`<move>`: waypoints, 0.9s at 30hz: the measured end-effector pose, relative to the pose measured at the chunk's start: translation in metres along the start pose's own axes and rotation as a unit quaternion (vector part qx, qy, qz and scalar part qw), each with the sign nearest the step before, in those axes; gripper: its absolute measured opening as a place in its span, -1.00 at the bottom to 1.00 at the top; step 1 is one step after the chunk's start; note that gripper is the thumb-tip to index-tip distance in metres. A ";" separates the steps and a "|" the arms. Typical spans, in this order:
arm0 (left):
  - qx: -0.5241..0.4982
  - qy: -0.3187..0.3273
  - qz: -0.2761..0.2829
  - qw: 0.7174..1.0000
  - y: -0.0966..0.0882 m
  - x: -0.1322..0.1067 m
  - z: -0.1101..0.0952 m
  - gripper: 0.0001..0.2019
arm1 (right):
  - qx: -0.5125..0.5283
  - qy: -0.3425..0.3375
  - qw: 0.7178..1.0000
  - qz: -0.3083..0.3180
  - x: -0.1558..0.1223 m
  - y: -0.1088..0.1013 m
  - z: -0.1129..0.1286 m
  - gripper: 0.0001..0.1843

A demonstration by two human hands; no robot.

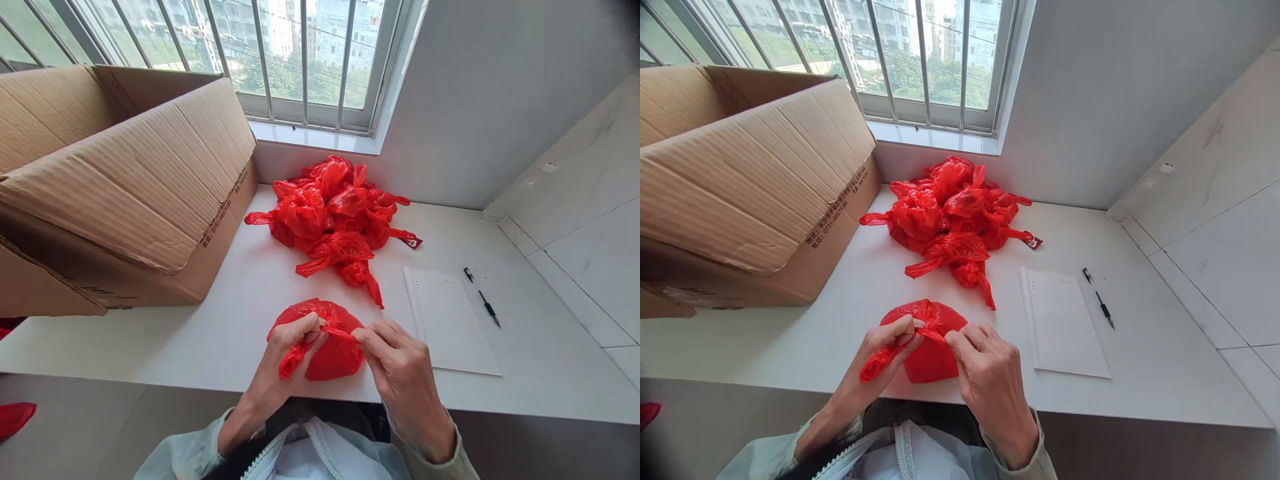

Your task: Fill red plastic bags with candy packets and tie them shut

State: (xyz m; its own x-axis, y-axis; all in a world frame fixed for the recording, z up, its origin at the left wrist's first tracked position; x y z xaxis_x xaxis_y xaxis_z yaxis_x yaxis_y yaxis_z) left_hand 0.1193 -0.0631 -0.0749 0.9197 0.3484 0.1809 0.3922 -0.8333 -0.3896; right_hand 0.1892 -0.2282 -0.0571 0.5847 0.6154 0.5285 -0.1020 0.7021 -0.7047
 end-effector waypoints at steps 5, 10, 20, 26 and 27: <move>-0.089 -0.070 -0.016 0.993 0.002 -0.004 0.007 -0.61 | 0.020 0.004 0.988 0.153 -0.017 0.012 -0.015 -0.76; -0.058 -0.071 -0.008 0.996 0.006 -0.010 0.006 -0.64 | 0.149 -0.011 0.977 0.153 0.002 -0.002 -0.035 -0.72; 0.147 0.098 -0.102 0.979 0.021 -0.020 -0.025 -0.76 | 0.399 0.051 0.902 0.157 0.040 0.042 -0.035 -0.78; 0.216 0.193 -0.206 0.935 0.030 -0.023 -0.021 -0.88 | 0.468 0.180 0.842 0.198 0.034 0.052 -0.042 -0.76; 0.227 0.209 -0.215 0.927 0.030 -0.023 -0.019 -0.86 | 0.484 0.202 0.826 0.206 0.033 0.055 -0.044 -0.74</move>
State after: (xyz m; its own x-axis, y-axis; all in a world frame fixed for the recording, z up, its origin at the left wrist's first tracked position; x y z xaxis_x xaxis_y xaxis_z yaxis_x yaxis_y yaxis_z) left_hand 0.1093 -0.1044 -0.0742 0.6276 0.3315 0.7044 0.7747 -0.3557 -0.5228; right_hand 0.2380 -0.1846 -0.0993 0.5419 0.8404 -0.0006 -0.8401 0.5418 0.0257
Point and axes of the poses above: each hand's wrist, its own x-axis towards the middle knuckle, its own y-axis out of the palm, z = x × y, the point moved 3 cm from there along x, towards the middle knuckle, and after that the axes turned 7 degrees about -z, right-handed, at the moved point
